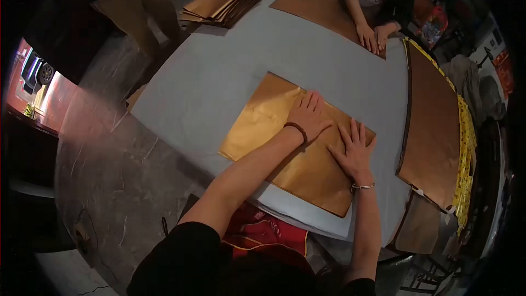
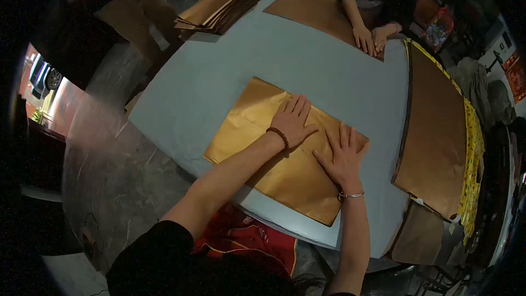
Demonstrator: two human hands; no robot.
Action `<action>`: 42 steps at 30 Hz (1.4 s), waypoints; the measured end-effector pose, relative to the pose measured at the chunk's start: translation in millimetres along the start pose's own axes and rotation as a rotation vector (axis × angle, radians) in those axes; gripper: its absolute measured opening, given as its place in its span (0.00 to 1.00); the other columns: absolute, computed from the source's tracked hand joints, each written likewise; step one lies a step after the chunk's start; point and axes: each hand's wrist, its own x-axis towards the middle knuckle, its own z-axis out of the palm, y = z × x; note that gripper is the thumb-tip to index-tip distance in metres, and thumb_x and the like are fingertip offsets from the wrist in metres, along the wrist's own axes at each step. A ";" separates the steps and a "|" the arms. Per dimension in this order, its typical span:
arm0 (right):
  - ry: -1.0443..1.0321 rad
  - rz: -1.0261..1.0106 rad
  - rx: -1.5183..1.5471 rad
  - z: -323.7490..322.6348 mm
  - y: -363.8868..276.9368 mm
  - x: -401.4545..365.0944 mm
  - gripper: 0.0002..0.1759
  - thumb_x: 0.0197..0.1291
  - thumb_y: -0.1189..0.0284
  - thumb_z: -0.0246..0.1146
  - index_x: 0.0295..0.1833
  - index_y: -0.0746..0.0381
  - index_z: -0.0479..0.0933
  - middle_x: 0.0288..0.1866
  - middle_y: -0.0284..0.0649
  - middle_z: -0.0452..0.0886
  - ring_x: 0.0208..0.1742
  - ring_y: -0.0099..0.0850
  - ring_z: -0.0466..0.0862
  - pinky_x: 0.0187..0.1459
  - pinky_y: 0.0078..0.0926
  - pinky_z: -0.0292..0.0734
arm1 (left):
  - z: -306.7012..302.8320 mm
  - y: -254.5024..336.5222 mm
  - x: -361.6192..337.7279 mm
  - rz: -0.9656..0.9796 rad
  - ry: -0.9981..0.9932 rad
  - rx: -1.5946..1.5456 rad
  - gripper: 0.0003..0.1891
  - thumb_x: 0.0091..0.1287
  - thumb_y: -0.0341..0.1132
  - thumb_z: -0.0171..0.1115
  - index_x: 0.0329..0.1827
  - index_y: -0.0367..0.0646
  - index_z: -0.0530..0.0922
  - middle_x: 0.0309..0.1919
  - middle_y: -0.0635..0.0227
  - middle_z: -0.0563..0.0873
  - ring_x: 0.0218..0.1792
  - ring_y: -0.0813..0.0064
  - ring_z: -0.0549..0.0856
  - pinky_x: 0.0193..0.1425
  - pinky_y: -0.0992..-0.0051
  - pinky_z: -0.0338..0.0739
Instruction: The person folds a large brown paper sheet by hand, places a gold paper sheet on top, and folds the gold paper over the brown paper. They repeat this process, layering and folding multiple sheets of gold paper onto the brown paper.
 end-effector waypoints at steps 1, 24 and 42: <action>-0.016 0.006 0.009 -3.2 -1.9 -0.1 0.40 0.57 0.37 0.52 0.71 0.46 0.63 0.78 0.38 0.51 0.78 0.43 0.46 0.66 0.72 0.31 | -3.2 -7.4 0.1 -0.054 0.018 0.003 0.41 0.70 0.63 0.34 0.74 0.36 0.52 0.75 0.56 0.52 0.76 0.59 0.48 0.77 0.62 0.42; -0.039 0.015 -0.013 -20.5 -53.0 40.6 0.36 0.67 0.45 0.45 0.69 0.62 0.63 0.75 0.45 0.57 0.75 0.44 0.55 0.70 0.62 0.40 | -31.2 -104.4 -12.7 -0.352 0.083 0.075 0.41 0.69 0.63 0.35 0.75 0.40 0.50 0.76 0.59 0.50 0.76 0.63 0.47 0.76 0.51 0.38; 0.020 0.329 0.025 0.6 36.2 -11.5 0.40 0.66 0.42 0.43 0.74 0.57 0.54 0.78 0.39 0.52 0.78 0.40 0.49 0.74 0.51 0.35 | -34.5 -100.5 -10.6 -0.350 0.021 0.158 0.42 0.69 0.65 0.34 0.76 0.41 0.48 0.76 0.61 0.50 0.76 0.64 0.46 0.76 0.54 0.37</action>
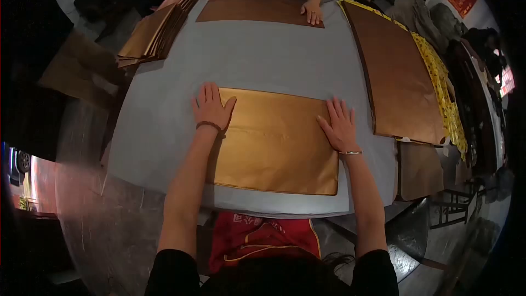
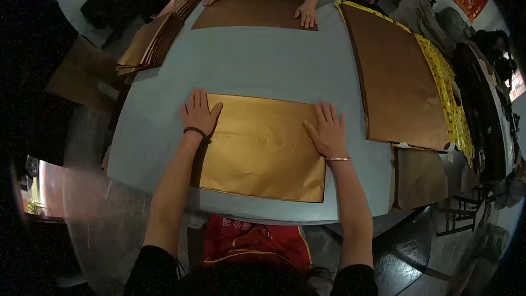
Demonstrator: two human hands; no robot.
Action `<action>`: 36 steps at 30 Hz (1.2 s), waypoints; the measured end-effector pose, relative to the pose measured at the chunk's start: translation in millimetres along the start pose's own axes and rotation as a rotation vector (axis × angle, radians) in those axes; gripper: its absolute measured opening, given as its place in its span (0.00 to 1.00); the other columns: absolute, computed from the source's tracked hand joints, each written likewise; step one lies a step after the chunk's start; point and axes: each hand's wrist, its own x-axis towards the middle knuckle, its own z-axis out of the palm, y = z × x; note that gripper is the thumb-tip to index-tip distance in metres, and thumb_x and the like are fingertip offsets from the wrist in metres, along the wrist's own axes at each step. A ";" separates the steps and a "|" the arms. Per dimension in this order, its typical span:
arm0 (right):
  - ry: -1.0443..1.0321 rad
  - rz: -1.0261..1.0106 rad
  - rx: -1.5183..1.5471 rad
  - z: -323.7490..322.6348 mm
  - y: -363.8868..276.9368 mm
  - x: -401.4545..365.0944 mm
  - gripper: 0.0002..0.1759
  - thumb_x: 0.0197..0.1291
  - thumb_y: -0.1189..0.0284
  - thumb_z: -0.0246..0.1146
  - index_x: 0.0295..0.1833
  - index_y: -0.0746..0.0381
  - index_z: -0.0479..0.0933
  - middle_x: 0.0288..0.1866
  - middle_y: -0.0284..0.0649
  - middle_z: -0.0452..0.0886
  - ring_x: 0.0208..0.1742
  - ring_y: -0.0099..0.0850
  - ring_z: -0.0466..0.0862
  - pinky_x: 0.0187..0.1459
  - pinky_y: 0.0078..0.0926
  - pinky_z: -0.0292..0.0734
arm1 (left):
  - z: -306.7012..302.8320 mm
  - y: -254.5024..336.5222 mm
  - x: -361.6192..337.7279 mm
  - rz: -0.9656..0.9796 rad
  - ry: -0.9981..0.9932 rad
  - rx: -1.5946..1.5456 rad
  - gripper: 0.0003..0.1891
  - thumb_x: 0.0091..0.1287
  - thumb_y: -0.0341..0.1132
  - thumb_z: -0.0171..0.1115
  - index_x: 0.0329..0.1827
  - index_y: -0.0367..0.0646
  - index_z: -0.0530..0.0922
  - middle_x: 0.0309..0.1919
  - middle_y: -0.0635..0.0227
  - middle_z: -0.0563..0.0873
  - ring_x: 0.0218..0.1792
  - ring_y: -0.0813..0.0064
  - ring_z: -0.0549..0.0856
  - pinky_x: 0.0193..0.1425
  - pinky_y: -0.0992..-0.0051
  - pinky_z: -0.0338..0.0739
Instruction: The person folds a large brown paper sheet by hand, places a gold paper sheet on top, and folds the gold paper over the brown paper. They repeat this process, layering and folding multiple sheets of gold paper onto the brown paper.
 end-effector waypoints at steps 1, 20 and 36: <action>0.004 0.007 0.001 -3.5 4.4 -2.6 0.40 0.66 0.42 0.43 0.74 0.57 0.54 0.78 0.39 0.52 0.78 0.40 0.49 0.74 0.51 0.35 | -1.2 -1.2 0.0 -0.013 -0.003 0.005 0.42 0.69 0.65 0.33 0.76 0.42 0.47 0.76 0.61 0.50 0.76 0.64 0.47 0.76 0.54 0.38; -0.232 -0.677 0.053 -33.0 -36.4 -113.9 0.35 0.60 0.44 0.53 0.68 0.50 0.67 0.76 0.41 0.55 0.78 0.47 0.46 0.70 0.67 0.26 | 8.0 -5.8 6.4 0.001 0.019 -0.020 0.43 0.68 0.66 0.32 0.76 0.42 0.46 0.77 0.62 0.47 0.77 0.66 0.45 0.76 0.54 0.36; -0.187 -0.546 0.062 -32.3 -51.5 -140.0 0.33 0.59 0.46 0.57 0.67 0.48 0.69 0.76 0.41 0.56 0.77 0.50 0.49 0.67 0.72 0.28 | 20.1 37.1 -179.7 0.540 0.205 -0.250 0.35 0.65 0.59 0.51 0.69 0.46 0.65 0.69 0.55 0.64 0.72 0.54 0.58 0.72 0.49 0.50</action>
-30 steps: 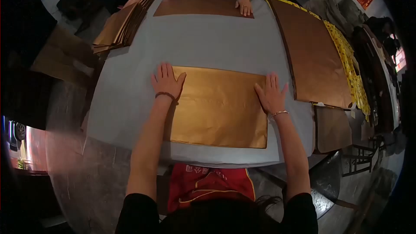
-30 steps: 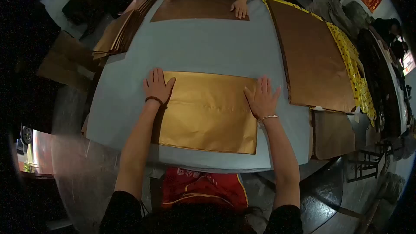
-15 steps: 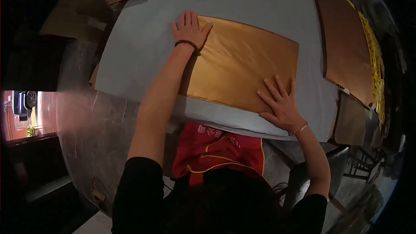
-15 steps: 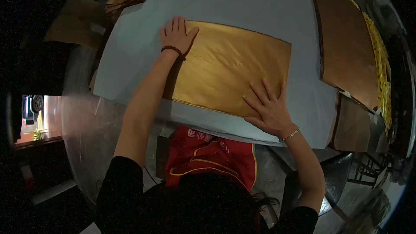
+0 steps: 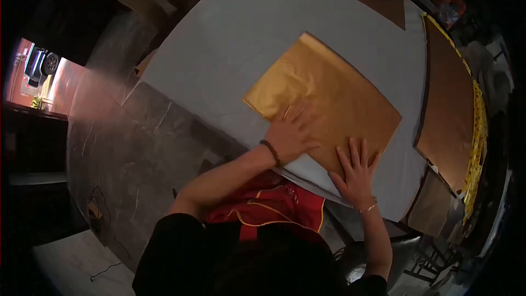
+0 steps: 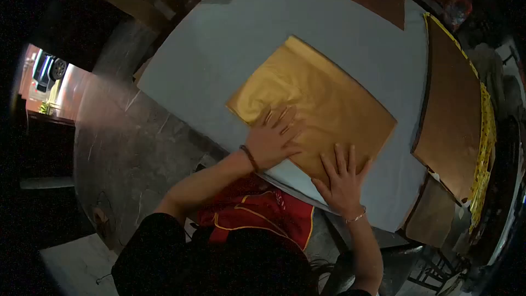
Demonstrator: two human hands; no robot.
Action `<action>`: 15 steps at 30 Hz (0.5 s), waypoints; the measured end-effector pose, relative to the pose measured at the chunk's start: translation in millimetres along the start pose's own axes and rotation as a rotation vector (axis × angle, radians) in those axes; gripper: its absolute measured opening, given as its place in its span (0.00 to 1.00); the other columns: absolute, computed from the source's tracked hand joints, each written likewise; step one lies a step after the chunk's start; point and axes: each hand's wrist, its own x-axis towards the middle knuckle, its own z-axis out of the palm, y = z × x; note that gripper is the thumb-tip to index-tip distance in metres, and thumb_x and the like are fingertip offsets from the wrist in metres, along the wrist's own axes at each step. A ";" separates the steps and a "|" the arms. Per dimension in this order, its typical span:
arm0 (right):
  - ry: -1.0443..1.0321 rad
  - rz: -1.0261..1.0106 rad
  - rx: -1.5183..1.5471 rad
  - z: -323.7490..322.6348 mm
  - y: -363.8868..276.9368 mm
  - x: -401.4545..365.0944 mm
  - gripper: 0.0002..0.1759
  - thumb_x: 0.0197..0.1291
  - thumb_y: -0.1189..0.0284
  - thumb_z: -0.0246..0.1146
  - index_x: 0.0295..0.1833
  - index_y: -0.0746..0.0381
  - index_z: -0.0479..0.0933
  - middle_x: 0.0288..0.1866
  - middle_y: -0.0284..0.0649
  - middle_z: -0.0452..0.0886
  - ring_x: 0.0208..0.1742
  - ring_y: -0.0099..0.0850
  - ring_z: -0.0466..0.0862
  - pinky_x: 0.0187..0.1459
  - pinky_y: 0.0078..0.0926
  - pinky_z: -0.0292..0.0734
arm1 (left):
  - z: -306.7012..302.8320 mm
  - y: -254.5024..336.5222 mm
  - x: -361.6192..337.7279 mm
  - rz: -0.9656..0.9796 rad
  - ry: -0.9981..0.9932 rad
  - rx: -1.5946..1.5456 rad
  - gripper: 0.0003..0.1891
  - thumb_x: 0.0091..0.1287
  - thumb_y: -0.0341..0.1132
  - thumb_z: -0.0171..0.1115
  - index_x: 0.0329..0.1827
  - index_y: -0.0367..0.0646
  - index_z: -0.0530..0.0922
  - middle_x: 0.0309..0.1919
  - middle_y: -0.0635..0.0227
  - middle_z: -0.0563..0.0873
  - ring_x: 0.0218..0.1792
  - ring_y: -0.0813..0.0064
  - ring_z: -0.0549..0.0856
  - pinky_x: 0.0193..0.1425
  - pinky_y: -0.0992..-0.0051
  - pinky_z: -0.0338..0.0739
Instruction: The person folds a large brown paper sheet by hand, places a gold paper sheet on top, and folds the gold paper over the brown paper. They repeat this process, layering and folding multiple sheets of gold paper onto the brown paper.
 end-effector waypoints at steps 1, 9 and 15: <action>0.027 0.055 -0.001 3.2 -7.5 -6.5 0.33 0.59 0.46 0.57 0.68 0.48 0.68 0.76 0.42 0.55 0.77 0.50 0.49 0.66 0.72 0.28 | -12.8 -19.7 -10.8 -0.087 0.014 0.050 0.36 0.63 0.58 0.54 0.69 0.46 0.65 0.69 0.56 0.64 0.72 0.54 0.58 0.71 0.49 0.50; 0.095 0.403 -0.005 17.1 -87.5 -20.6 0.33 0.62 0.49 0.54 0.70 0.52 0.65 0.77 0.44 0.52 0.78 0.50 0.45 0.67 0.68 0.28 | -61.6 -18.8 -55.0 -0.010 -0.302 0.002 0.37 0.62 0.50 0.61 0.73 0.50 0.58 0.72 0.59 0.60 0.72 0.55 0.58 0.70 0.45 0.50; 0.052 0.421 0.427 -36.9 -91.8 -24.3 0.27 0.61 0.58 0.59 0.63 0.58 0.71 0.67 0.48 0.68 0.68 0.48 0.66 0.65 0.55 0.54 | -27.1 19.7 -70.3 0.412 -0.161 -0.023 0.36 0.58 0.43 0.64 0.71 0.59 0.62 0.68 0.63 0.67 0.68 0.62 0.66 0.71 0.48 0.53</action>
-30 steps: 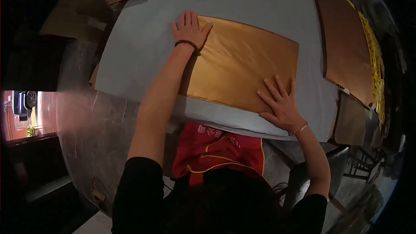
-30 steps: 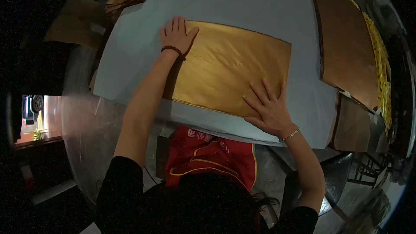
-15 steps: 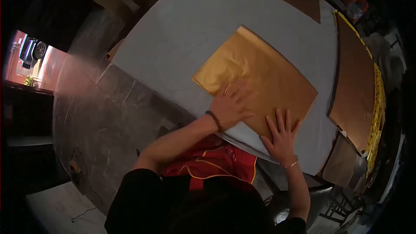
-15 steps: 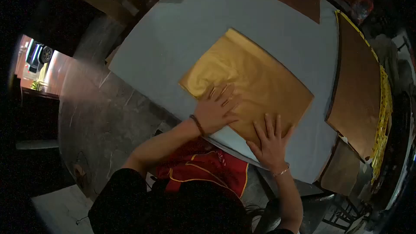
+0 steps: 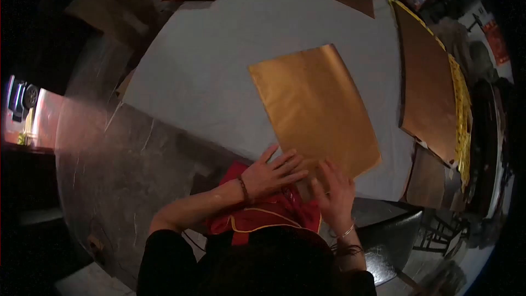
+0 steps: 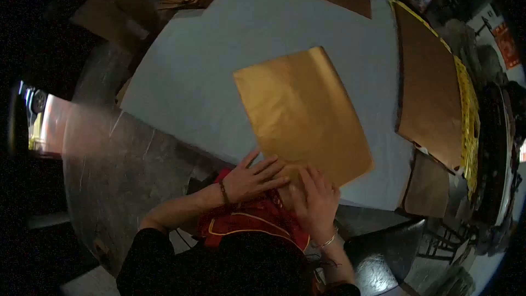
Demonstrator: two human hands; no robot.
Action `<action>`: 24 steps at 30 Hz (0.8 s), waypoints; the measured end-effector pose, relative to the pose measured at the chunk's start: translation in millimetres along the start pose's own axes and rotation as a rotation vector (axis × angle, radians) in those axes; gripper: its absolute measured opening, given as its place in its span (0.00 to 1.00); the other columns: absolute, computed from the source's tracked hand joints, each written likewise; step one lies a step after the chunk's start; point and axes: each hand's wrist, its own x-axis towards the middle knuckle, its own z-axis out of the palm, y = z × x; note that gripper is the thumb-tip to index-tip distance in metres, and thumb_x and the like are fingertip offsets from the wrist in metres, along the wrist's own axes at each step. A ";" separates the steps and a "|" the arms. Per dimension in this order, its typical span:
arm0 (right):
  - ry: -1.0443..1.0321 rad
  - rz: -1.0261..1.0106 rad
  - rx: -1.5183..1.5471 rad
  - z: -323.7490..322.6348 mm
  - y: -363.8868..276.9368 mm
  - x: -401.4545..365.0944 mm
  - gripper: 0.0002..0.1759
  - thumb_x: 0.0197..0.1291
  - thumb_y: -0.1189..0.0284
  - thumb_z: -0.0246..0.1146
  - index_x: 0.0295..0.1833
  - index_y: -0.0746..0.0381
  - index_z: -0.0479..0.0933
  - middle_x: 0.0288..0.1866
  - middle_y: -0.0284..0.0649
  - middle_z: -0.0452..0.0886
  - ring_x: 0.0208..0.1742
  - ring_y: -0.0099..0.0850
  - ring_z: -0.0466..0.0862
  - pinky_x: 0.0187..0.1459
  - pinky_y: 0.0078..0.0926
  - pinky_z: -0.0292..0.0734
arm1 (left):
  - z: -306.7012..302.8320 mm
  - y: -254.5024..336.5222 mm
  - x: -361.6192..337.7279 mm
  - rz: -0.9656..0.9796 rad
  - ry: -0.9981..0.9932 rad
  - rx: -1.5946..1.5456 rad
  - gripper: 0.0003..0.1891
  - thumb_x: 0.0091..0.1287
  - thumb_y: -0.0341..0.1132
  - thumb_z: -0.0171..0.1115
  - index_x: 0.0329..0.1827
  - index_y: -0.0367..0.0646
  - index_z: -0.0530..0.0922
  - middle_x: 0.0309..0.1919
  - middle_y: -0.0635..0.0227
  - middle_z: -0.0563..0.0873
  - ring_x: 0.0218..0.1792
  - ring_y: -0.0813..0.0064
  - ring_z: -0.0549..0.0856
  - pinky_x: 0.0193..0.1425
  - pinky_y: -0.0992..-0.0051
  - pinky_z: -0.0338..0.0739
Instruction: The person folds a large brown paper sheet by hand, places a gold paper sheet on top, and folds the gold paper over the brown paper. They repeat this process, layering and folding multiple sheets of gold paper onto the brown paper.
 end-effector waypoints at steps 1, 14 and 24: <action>0.059 -0.080 -0.022 -10.2 14.6 11.4 0.24 0.61 0.61 0.59 0.61 0.59 0.72 0.64 0.47 0.71 0.64 0.47 0.69 0.61 0.50 0.61 | 4.1 1.9 0.1 0.036 0.008 -0.011 0.36 0.58 0.43 0.64 0.71 0.59 0.62 0.68 0.63 0.67 0.68 0.62 0.66 0.71 0.48 0.53; -0.242 -0.522 -0.615 -30.7 121.3 180.9 0.32 0.69 0.48 0.40 0.76 0.46 0.52 0.79 0.35 0.48 0.78 0.34 0.48 0.74 0.53 0.35 | 10.8 -12.5 -12.6 0.021 0.259 -0.061 0.21 0.57 0.35 0.63 0.56 0.60 0.78 0.54 0.69 0.75 0.57 0.67 0.74 0.65 0.58 0.60; -0.085 -0.323 -0.504 -13.8 117.0 152.4 0.31 0.70 0.51 0.42 0.74 0.52 0.57 0.79 0.37 0.48 0.79 0.36 0.45 0.74 0.52 0.32 | -4.3 -27.9 10.6 0.039 0.211 0.093 0.19 0.59 0.36 0.56 0.55 0.61 0.77 0.56 0.70 0.76 0.57 0.70 0.75 0.62 0.62 0.64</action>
